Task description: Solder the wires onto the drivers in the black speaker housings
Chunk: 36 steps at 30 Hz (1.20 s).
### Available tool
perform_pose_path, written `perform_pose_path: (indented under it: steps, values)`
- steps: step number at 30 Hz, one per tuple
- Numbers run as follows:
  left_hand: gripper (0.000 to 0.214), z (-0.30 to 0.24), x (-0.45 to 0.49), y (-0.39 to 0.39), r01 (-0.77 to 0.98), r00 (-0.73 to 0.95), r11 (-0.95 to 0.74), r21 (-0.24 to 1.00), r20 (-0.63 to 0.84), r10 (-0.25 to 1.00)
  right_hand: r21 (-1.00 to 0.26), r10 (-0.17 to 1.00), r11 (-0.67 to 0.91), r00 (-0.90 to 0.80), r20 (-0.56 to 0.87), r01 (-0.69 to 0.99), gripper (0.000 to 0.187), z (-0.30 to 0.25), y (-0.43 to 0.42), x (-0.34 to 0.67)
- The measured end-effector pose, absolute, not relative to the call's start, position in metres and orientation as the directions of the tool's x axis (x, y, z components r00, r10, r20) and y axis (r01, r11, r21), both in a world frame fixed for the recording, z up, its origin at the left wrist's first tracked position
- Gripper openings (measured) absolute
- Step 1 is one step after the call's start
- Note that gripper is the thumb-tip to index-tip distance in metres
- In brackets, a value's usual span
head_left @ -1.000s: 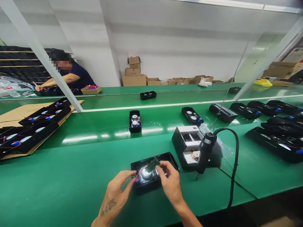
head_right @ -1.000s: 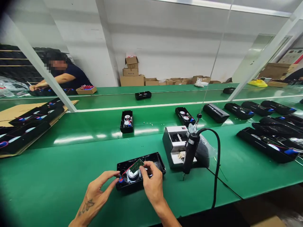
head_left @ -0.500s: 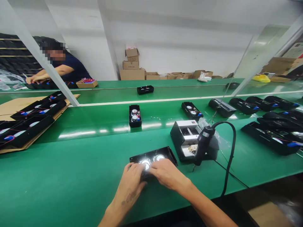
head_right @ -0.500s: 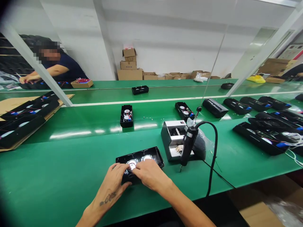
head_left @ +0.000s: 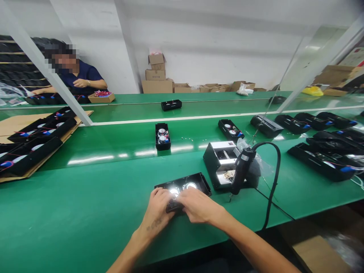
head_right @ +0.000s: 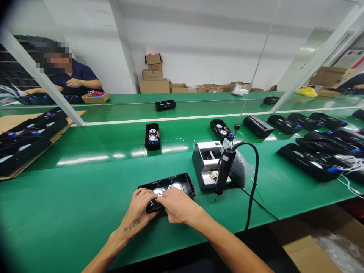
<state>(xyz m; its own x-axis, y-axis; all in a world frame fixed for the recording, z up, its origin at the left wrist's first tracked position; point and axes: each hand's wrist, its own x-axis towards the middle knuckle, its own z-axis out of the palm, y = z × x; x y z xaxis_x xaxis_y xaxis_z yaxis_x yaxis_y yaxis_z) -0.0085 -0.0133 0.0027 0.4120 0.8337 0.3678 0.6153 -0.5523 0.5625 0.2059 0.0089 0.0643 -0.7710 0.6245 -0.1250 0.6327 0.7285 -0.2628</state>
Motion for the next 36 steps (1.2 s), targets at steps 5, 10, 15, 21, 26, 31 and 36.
perform_pose_path:
  steps: [5, 10, 15, 21, 26, 31, 36]
  values:
    - [0.042, 0.032, -0.02, 0.045, 0.558, 0.402, -0.219, 0.8, -0.03, 0.915, -0.334, 0.691, 0.634, -0.705, -0.162, 0.698, 0.029, 0.083, 0.048, 0.191]
    - [0.052, 0.05, -0.029, 0.094, 0.501, 0.438, -0.012, 0.865, -0.242, 0.865, -0.476, 0.696, 0.475, -0.647, -0.311, 0.74, 0.029, 0.108, 0.094, 0.183]
    - [0.049, 0.049, -0.031, 0.097, 0.495, 0.462, 0.012, 0.869, -0.275, 0.843, -0.553, 0.694, 0.419, -0.646, -0.317, 0.721, 0.022, 0.104, 0.108, 0.183]
    - [0.047, 0.053, -0.03, 0.095, 0.501, 0.47, 0.024, 0.865, -0.295, 0.832, -0.57, 0.685, 0.389, -0.641, -0.346, 0.724, 0.022, 0.103, 0.107, 0.183]
    - [0.046, 0.053, -0.03, 0.094, 0.509, 0.468, 0.022, 0.861, -0.298, 0.832, -0.58, 0.684, 0.413, -0.659, -0.312, 0.702, 0.022, 0.101, 0.106, 0.185]
    - [0.045, 0.052, -0.031, 0.093, 0.527, 0.455, 0.023, 0.85, -0.305, 0.837, -0.593, 0.678, 0.389, -0.655, -0.333, 0.705, 0.025, 0.096, 0.11, 0.185]
    - [0.048, 0.052, -0.029, 0.093, 0.522, 0.459, 0.037, 0.852, -0.317, 0.83, -0.617, 0.647, 0.379, -0.674, -0.357, 0.69, 0.022, 0.099, 0.112, 0.183]
